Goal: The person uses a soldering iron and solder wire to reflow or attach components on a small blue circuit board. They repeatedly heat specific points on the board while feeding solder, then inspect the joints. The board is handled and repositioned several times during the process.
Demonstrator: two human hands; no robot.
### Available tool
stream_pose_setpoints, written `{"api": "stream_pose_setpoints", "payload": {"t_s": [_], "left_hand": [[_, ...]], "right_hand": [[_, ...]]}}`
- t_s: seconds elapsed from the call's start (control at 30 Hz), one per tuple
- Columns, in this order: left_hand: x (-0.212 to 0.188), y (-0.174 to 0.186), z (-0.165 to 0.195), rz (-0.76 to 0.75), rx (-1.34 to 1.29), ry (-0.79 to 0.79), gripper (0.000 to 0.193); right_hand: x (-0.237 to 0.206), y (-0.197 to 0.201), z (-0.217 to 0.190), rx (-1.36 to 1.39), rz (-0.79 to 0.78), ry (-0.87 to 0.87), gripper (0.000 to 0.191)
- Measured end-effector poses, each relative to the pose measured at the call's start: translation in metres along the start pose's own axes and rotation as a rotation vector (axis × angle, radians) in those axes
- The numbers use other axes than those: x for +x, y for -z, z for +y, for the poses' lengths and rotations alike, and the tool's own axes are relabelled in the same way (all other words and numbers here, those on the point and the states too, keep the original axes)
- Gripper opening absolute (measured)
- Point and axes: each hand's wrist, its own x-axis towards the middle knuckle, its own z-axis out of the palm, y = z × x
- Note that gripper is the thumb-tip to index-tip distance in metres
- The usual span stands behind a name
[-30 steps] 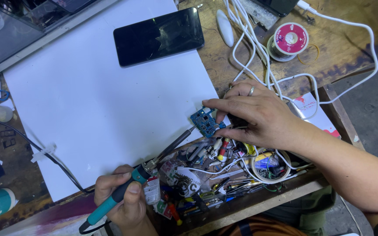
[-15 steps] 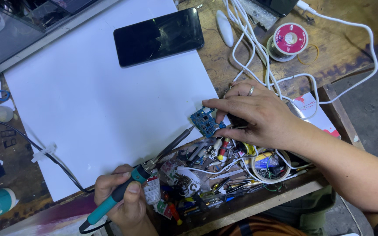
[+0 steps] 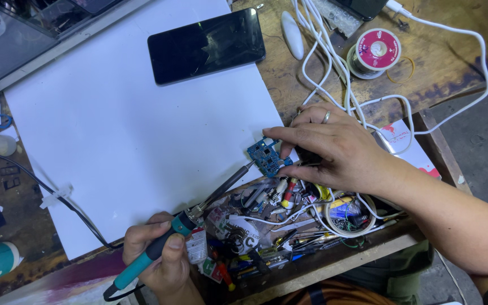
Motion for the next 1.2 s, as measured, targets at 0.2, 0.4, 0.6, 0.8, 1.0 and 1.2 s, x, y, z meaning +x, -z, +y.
{"api": "stream_pose_setpoints", "payload": {"t_s": [0.2, 0.4, 0.6, 0.8, 1.0, 1.2], "left_hand": [[0.0014, -0.0011, 0.0008, 0.018, 0.007, 0.003, 0.021], [0.0029, -0.0019, 0.0009, -0.009, 0.011, -0.011, 0.02], [0.0022, -0.0008, 0.0009, -0.002, 0.012, -0.001, 0.02], [0.0011, -0.0009, 0.0014, -0.001, 0.01, 0.011, 0.02], [0.0027, -0.0012, 0.0021, -0.001, 0.037, 0.0, 0.018], [0.0019, -0.0015, 0.0034, 0.003, 0.049, 0.002, 0.017]], "right_hand": [[-0.0004, 0.0003, 0.0002, -0.001, 0.006, 0.004, 0.066], [-0.0011, 0.0, 0.0001, 0.002, 0.001, -0.002, 0.067], [-0.0001, -0.0001, 0.0001, -0.004, -0.005, -0.003, 0.067], [-0.0008, -0.0001, 0.0005, 0.004, -0.005, -0.005, 0.066], [-0.0009, 0.0002, 0.0003, -0.001, -0.003, -0.006, 0.067], [-0.0004, 0.0003, 0.0, 0.005, 0.0, 0.002, 0.066]]}}
